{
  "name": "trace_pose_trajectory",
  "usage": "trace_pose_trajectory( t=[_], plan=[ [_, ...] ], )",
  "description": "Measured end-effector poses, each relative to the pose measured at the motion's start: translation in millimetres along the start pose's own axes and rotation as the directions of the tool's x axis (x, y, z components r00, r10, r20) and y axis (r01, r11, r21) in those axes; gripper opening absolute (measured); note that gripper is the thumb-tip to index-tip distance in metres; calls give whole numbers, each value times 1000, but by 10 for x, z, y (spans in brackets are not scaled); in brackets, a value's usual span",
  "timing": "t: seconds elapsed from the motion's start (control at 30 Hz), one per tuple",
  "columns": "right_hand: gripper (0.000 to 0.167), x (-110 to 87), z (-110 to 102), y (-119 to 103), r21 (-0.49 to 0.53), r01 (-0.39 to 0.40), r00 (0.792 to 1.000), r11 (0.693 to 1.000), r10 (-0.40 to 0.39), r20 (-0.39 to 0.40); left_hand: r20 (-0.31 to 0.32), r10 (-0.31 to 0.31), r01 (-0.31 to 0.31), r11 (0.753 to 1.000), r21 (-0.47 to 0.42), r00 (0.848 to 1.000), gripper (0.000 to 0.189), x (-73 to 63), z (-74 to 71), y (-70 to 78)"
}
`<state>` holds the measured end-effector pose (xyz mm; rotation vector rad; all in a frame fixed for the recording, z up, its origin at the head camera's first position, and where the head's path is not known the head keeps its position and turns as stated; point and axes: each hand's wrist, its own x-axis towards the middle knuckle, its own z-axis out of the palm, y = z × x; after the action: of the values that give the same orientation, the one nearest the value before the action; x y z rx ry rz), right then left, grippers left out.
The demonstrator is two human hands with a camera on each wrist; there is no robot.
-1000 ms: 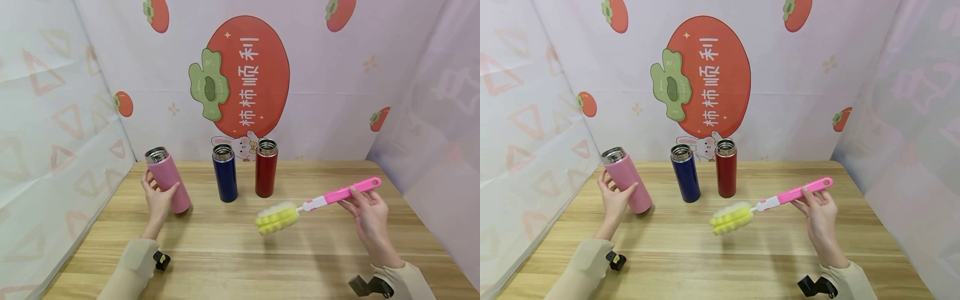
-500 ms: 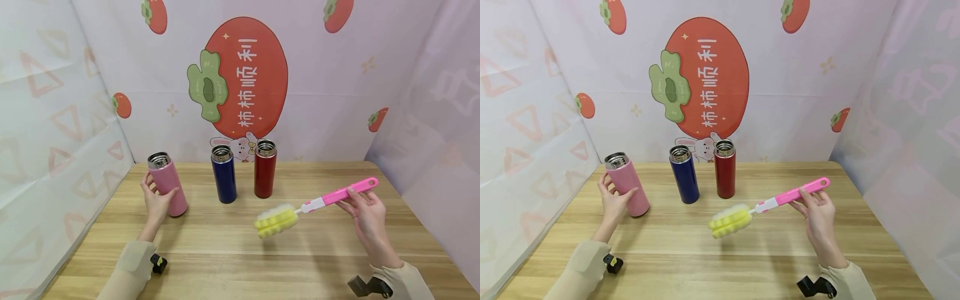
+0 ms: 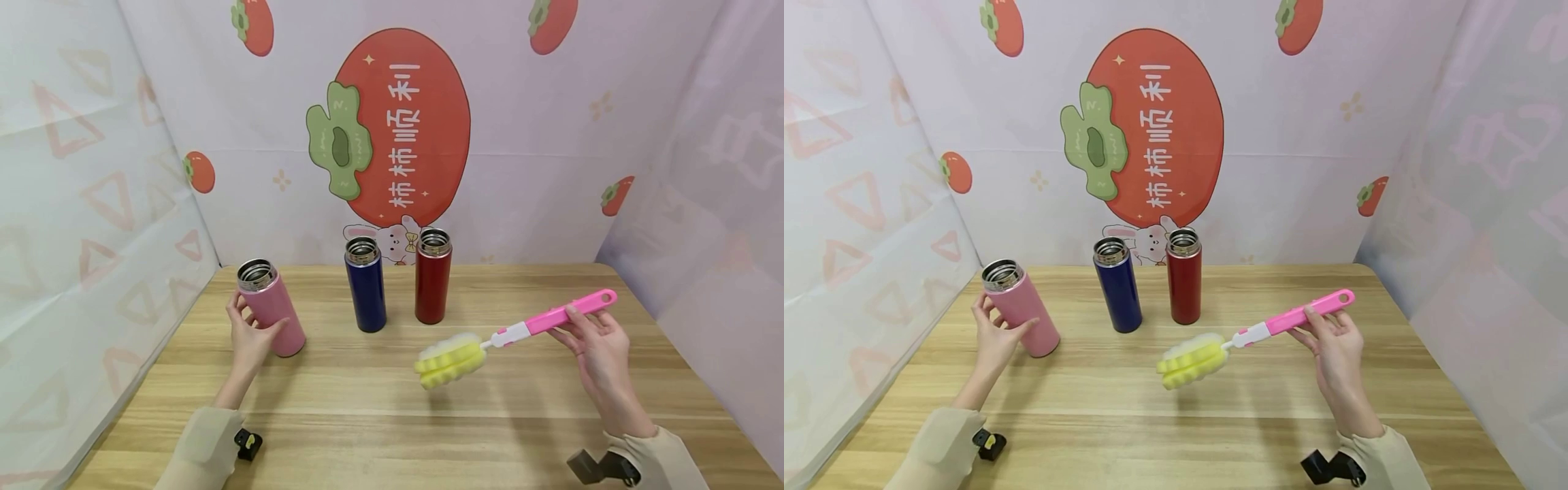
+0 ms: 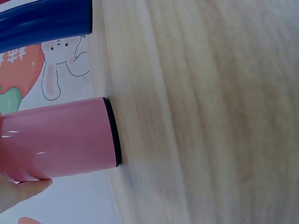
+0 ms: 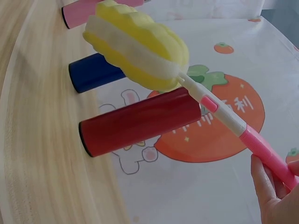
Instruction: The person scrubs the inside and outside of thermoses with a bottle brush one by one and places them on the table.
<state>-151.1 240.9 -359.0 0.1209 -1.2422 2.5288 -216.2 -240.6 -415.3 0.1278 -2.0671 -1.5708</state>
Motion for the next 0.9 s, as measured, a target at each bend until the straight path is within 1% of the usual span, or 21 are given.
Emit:
trace_pose_trajectory(
  t=[0.13,0.27,0.33,0.4,0.5,0.6,0.67,0.77,0.9],
  plan=[
    [7,1,8,5,1,6,1000,1000,-6,1,21,-17,17,1000,11,1000,100,-8,-26,4],
    [8,4,6,8,7,9,1000,1000,-9,5,43,-18,18,1000,9,999,101,-20,-45,9],
    [8,4,4,9,10,11,1000,1000,-11,7,40,-14,13,1000,4,999,99,-37,-55,15],
    [8,4,3,9,16,13,1000,1000,-13,10,20,-14,14,1000,9,1000,94,-70,-69,33],
    [9,3,5,9,28,15,1000,999,-15,17,-41,-27,28,999,35,999,83,-143,-105,85],
    [9,3,8,9,36,18,1000,999,-19,23,-102,-30,37,997,69,994,73,-230,-154,147],
    [9,3,7,8,36,21,999,999,-22,24,-129,-26,37,996,82,991,67,-287,-181,185],
    [9,4,2,6,37,24,999,999,-24,23,-144,-9,22,996,89,990,60,-364,-201,220],
    [9,6,-2,6,39,23,999,999,-24,24,-130,26,-14,996,91,991,49,-451,-201,256]
  ],
)
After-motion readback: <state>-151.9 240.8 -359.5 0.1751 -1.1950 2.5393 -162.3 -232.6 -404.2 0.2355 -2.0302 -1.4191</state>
